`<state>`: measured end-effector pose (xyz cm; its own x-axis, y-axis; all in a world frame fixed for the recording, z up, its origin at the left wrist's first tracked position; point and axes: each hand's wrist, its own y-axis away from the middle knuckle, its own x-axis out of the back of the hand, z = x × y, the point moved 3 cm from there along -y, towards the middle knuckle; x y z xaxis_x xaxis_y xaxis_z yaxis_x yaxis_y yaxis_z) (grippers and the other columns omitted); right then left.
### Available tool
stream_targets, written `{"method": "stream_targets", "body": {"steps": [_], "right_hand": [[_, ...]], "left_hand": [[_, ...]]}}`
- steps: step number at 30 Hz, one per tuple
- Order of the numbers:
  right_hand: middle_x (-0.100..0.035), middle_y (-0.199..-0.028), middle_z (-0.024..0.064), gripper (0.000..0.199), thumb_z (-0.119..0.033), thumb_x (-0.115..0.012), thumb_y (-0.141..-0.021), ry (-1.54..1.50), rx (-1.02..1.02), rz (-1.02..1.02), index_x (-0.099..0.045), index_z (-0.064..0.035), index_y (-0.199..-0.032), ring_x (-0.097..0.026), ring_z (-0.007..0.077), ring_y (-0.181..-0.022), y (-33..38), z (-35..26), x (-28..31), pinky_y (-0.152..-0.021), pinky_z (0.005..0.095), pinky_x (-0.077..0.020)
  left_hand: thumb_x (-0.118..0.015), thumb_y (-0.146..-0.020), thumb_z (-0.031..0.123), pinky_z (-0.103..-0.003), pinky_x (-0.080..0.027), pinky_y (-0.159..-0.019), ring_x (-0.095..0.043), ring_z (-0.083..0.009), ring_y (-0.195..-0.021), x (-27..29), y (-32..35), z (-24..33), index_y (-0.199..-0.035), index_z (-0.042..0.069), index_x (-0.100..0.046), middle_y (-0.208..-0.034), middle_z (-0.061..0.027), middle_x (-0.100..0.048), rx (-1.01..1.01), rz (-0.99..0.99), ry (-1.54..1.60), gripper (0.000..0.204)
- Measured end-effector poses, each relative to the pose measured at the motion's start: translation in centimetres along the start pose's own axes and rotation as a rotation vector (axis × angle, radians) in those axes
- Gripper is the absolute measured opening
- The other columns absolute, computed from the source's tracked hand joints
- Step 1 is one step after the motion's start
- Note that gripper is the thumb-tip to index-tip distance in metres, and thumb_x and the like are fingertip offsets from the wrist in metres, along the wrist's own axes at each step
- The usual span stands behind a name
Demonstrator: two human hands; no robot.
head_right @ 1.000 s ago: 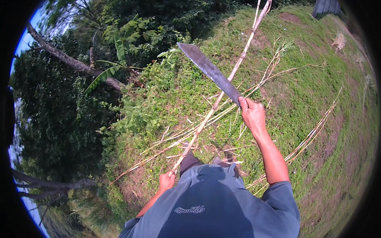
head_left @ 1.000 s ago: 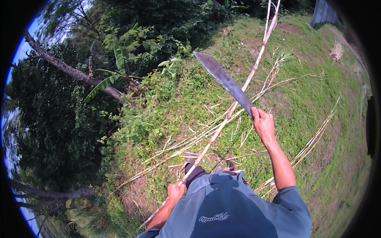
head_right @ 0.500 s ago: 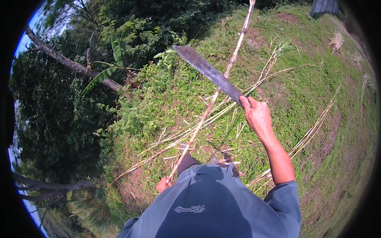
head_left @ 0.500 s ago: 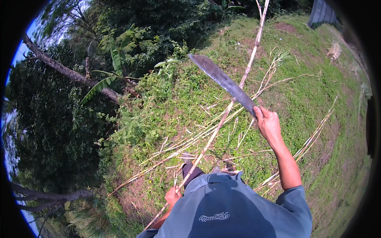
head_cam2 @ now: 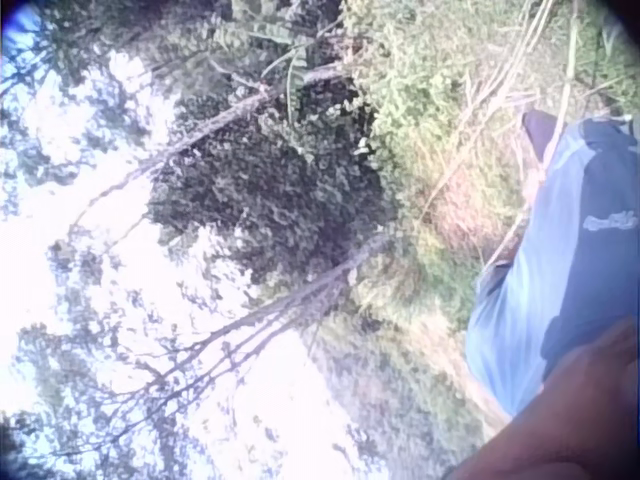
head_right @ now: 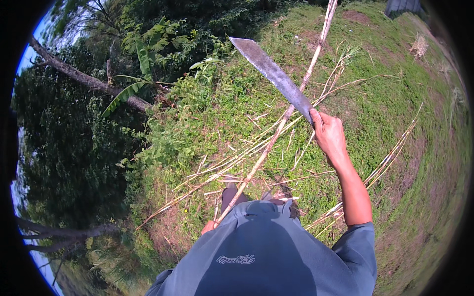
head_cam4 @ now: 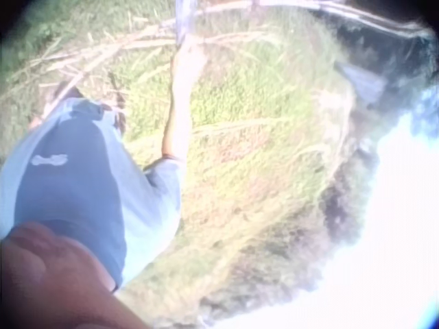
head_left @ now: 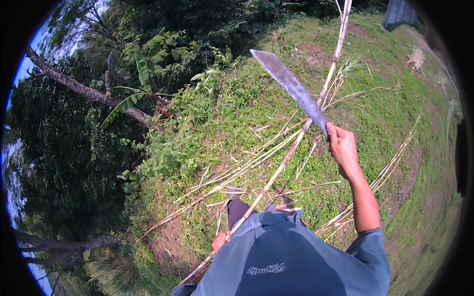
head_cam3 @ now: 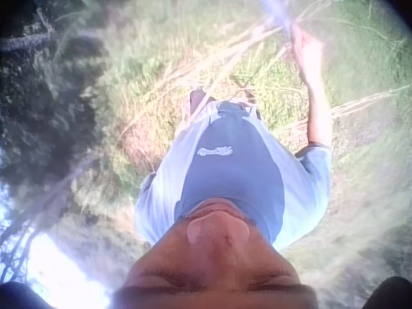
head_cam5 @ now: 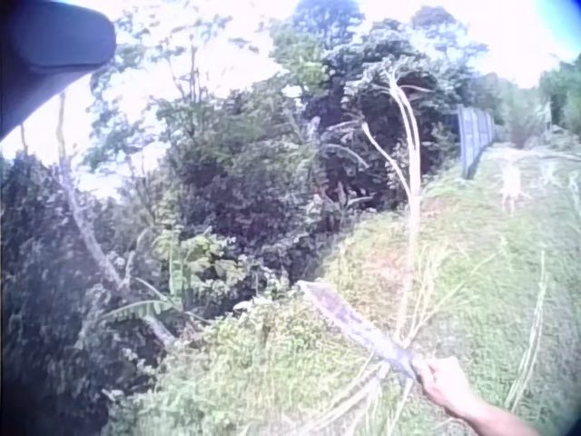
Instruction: The person uses a machete to cut long, thin sticks into shorter segments in an outdoor grassy area. They repeatedly pick up sticks, position them, and chop them into pieces, which are then dropped onto the ground.
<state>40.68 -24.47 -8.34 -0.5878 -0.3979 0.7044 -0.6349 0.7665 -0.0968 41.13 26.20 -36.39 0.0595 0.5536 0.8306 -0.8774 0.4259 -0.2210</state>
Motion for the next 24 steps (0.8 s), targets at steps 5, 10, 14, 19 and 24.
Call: {"method": "stream_targets", "body": {"steps": [5, 10, 14, 19, 24], "right_hand": [[-0.054, -0.054, 0.0231, 0.048, -0.043, -0.052, -0.093, 0.244, 0.19, -0.169, -0.065, -0.0031, -0.072, -0.056, 0.0416, -0.052, 3.8, -0.4, -2.9, -0.052, 0.049, -0.0439], [-0.055, -0.055, 0.0233, 0.048, -0.046, -0.051, -0.093, 0.215, 0.079, -0.072, -0.066, -0.0049, -0.076, -0.058, 0.0422, -0.055, 4.1, -0.5, -3.9, -0.054, 0.0504, -0.0468], [-0.057, -0.058, 0.0234, 0.049, -0.048, -0.05, -0.093, 0.348, 0.133, -0.275, -0.066, -0.0062, -0.074, -0.059, 0.0427, -0.058, 7.2, -1.5, -5.4, -0.056, 0.0522, -0.0474], [-0.056, -0.056, 0.0227, 0.051, -0.048, -0.049, -0.094, 0.251, 0.083, -0.109, -0.067, -0.0044, -0.075, -0.058, 0.0426, -0.057, 4.6, -1.2, -4.6, -0.056, 0.0505, -0.046], [-0.057, -0.059, 0.0225, 0.057, -0.053, -0.043, -0.095, 0.128, -0.033, 0.148, -0.069, -0.0038, -0.084, -0.058, 0.0391, -0.057, -1.0, 0.6, -1.7, -0.057, 0.048, -0.0439]], "left_hand": [[-0.063, -0.084, 0.023, -0.04, -0.037, -0.048, -0.049, -0.0294, -0.052, 0.2, -0.3, -0.4, -0.069, 0.007, -0.047, -0.063, -0.011, -0.046, 0.007, 0.044, 0.028, 0.028], [-0.063, -0.085, 0.024, -0.04, -0.039, -0.048, -0.05, -0.0292, -0.053, 0.1, -0.2, -0.4, -0.067, 0.008, -0.047, -0.063, -0.0101, -0.045, -0.007, 0.076, -0.142, 0.029], [-0.067, -0.076, 0.021, -0.039, -0.037, -0.045, -0.049, -0.026, -0.049, -1.3, -0.2, -0.8, -0.066, 0.012, -0.049, -0.061, -0.0066, -0.044, -0.068, 0.167, -0.188, 0.023], [-0.063, -0.079, 0.018, -0.04, -0.038, -0.047, -0.051, -0.0283, -0.05, -0.2, -1.0, 0.5, -0.066, 0.01, -0.049, -0.058, -0.0095, -0.048, 0.019, 0.056, 0.04, 0.021], [-0.06, -0.078, 0.021, -0.043, -0.04, -0.047, -0.054, -0.0313, -0.047, 0.7, -2.2, 0.2, -0.064, 0.01, -0.05, -0.052, -0.0126, -0.05, 0.123, -0.091, 0.141, 0.02]]}}
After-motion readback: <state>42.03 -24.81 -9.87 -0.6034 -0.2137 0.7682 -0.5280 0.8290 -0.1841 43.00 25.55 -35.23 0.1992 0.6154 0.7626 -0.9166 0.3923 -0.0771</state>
